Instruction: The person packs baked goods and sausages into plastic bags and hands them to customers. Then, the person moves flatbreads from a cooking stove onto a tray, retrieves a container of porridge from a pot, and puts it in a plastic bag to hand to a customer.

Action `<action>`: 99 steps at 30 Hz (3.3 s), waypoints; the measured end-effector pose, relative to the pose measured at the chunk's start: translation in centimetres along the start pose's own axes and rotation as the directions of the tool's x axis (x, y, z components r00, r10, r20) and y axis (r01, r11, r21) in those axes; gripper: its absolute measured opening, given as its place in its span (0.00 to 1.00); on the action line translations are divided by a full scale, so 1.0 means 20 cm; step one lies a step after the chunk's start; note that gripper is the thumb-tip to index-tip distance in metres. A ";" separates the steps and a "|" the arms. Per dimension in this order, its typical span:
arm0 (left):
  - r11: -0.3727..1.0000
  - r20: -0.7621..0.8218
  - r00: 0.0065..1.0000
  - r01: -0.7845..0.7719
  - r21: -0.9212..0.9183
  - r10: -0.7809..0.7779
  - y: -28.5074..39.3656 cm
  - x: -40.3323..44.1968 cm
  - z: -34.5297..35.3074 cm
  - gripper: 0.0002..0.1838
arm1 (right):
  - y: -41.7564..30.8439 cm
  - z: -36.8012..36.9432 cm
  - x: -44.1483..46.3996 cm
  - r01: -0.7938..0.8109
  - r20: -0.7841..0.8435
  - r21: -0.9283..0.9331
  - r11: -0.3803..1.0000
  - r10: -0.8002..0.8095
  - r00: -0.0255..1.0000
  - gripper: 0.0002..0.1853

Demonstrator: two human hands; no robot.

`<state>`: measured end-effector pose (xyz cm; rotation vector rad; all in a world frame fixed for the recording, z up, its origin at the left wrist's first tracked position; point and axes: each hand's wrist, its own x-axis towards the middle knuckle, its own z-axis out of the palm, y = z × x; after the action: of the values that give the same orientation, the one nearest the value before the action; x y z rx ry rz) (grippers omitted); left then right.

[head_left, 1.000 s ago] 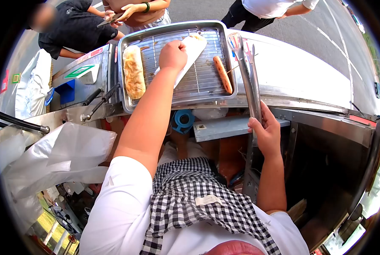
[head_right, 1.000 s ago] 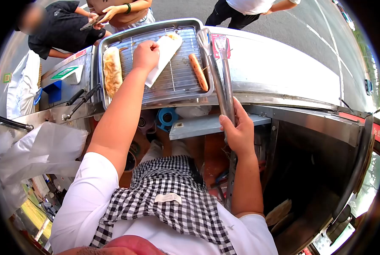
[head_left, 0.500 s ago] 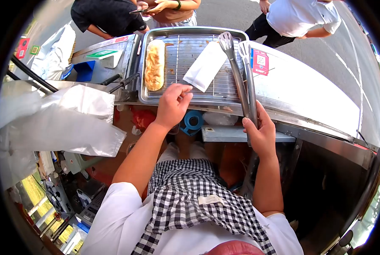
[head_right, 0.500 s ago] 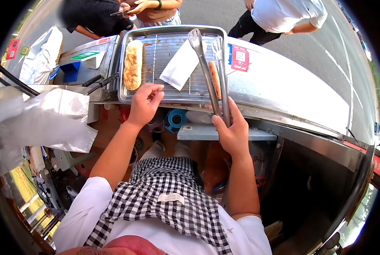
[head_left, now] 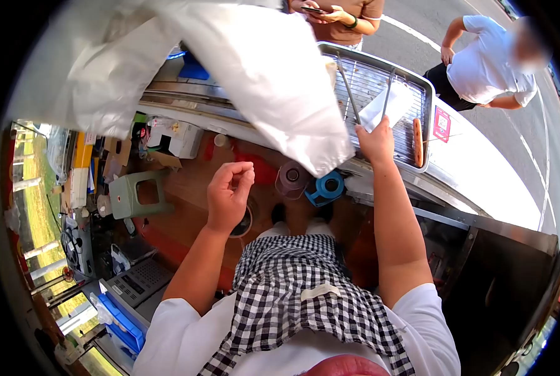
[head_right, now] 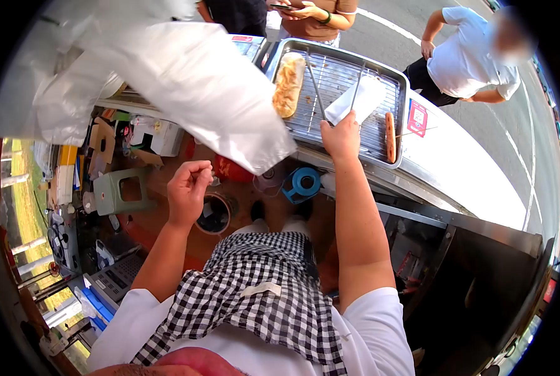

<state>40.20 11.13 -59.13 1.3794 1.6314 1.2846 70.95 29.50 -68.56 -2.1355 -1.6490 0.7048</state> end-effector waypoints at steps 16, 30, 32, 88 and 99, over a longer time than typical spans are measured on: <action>0.815 0.126 0.964 -0.124 -0.566 0.234 0.44 0.26 0.12 0.13 | -0.66 -0.39 -0.82 0.318 -0.194 0.908 0.272 -0.400 0.896 0.26; 0.929 0.136 0.976 -0.113 -0.354 0.170 0.36 0.19 0.18 0.11 | -0.57 -0.45 -1.04 0.248 -0.179 0.888 0.387 -0.206 0.962 0.08; 0.944 0.134 0.969 -0.162 -0.287 0.207 0.36 0.18 0.15 0.10 | -0.56 -0.45 -1.04 0.221 -0.157 0.916 0.336 -0.207 0.966 0.08; 0.955 -0.646 0.704 0.199 -0.220 -0.295 -0.81 0.53 -0.42 0.09 | -0.43 -0.40 -0.79 -0.287 0.311 0.899 0.329 -0.021 0.950 0.21; 0.844 -0.267 0.872 0.253 -0.474 -0.411 -0.98 1.45 -0.09 0.17 | -0.53 -0.32 -0.85 -0.319 0.345 0.898 0.303 -0.033 0.938 0.19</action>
<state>24.83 39.10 -73.66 0.5775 1.6009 1.6149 62.97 15.91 -54.54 -1.2510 -0.6746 1.6347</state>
